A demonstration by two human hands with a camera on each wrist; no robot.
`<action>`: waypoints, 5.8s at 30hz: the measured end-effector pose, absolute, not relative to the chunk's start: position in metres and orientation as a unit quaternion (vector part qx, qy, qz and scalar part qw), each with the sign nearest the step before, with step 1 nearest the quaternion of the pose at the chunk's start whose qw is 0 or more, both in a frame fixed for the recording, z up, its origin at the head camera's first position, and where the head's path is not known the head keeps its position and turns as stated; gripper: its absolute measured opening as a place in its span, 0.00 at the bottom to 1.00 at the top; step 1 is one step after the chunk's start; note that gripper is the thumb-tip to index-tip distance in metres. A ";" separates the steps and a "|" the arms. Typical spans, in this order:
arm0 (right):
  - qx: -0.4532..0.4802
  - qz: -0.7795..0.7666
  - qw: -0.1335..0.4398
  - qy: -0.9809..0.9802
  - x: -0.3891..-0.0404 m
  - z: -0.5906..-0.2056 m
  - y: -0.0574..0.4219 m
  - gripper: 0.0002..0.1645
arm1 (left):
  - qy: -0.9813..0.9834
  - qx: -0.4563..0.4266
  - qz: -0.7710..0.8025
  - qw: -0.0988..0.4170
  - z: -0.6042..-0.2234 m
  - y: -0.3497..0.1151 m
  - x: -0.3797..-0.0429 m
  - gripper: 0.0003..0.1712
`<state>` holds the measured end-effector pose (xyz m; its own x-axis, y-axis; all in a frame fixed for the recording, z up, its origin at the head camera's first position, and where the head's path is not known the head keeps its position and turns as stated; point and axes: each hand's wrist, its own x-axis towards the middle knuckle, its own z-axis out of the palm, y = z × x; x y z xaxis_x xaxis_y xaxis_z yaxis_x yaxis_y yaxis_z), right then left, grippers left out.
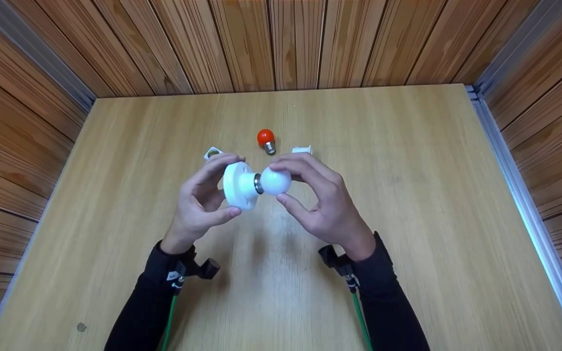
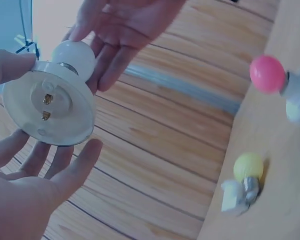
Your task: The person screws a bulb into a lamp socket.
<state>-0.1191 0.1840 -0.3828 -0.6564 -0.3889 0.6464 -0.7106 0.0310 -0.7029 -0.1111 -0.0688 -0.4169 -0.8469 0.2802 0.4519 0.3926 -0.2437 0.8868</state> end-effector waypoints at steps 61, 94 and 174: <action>0.352 0.534 0.155 -0.753 -0.118 -0.388 0.181 0.30 | -0.652 -0.279 -0.700 0.086 -0.422 -0.072 -0.106 0.42; 0.423 0.482 0.186 -0.744 -0.125 -0.382 0.192 0.32 | -0.634 -0.280 -0.719 0.043 -0.415 -0.074 -0.107 0.42; 0.409 0.482 0.196 -0.750 -0.122 -0.382 0.188 0.32 | -0.650 -0.289 -0.698 0.077 -0.416 -0.072 -0.106 0.42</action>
